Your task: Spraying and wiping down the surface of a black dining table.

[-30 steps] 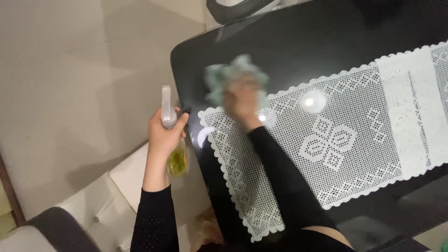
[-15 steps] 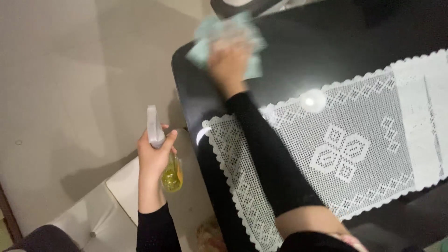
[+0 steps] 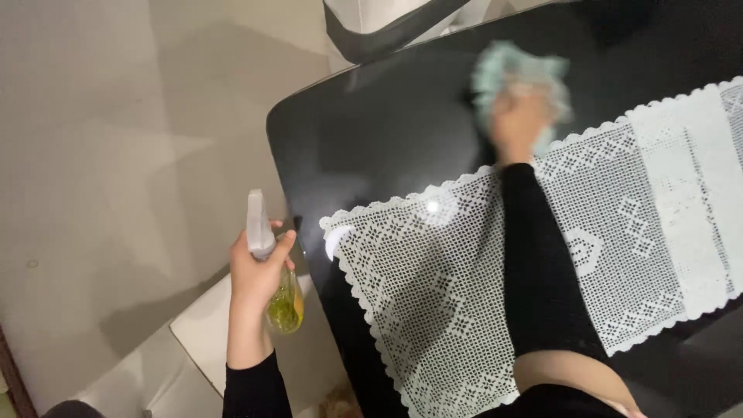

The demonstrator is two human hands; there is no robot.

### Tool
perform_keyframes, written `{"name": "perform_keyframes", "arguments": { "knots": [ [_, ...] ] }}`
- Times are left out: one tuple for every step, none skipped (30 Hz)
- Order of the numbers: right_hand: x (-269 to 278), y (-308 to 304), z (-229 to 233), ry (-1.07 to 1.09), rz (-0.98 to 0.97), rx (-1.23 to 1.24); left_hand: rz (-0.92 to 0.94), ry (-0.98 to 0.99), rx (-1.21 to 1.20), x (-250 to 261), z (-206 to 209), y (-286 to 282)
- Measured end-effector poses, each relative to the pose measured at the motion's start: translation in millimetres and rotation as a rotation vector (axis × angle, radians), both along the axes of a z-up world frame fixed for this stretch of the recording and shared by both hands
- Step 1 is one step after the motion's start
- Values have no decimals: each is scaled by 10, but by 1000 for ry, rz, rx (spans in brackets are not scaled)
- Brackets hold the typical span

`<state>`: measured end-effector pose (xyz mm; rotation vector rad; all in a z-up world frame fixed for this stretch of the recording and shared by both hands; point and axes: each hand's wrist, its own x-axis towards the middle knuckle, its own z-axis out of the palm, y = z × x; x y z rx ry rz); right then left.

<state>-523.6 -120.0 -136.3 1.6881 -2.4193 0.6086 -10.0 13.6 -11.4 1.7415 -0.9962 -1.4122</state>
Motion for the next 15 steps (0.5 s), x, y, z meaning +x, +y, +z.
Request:
{"name": "perform_keyframes", "arguments": {
  "knots": [
    [55,32,156,-3,0,6,0,-3,6,38,-44,13],
    [111,66,311,-8,-157,55,11,9,3,79,-88,31],
    [168,133,471,-12,-311,111,23,19,6,120,-119,89],
    [343,35,323,-13,-310,124,25,16,18,139,-147,159],
    [519,-118,193,24,-286,145,28,18,8,153,-177,196],
    [696,-264,76,62,-263,166,32,19,-2,167,-194,238],
    [1096,-363,-156,59,-257,164,37,16,-4,163,-189,266],
    [1493,-455,-375,224,-105,79,37,14,2,153,-174,299],
    [1892,-538,-592,386,43,-9,34,10,8,146,-155,329],
    [2339,-297,-308,382,46,-12,37,6,5,140,-109,349],
    [2829,-192,88,196,245,117,39,9,20,127,-59,385],
    [3364,-154,600,6,442,247,40,12,34,107,-7,421],
    [3502,29,593,7,441,244,40,13,31,104,26,438],
    [3629,211,581,-14,550,197,45,21,26,90,54,455],
    [3727,441,557,-37,640,158,32,31,30,74,79,487]
  ]
}}
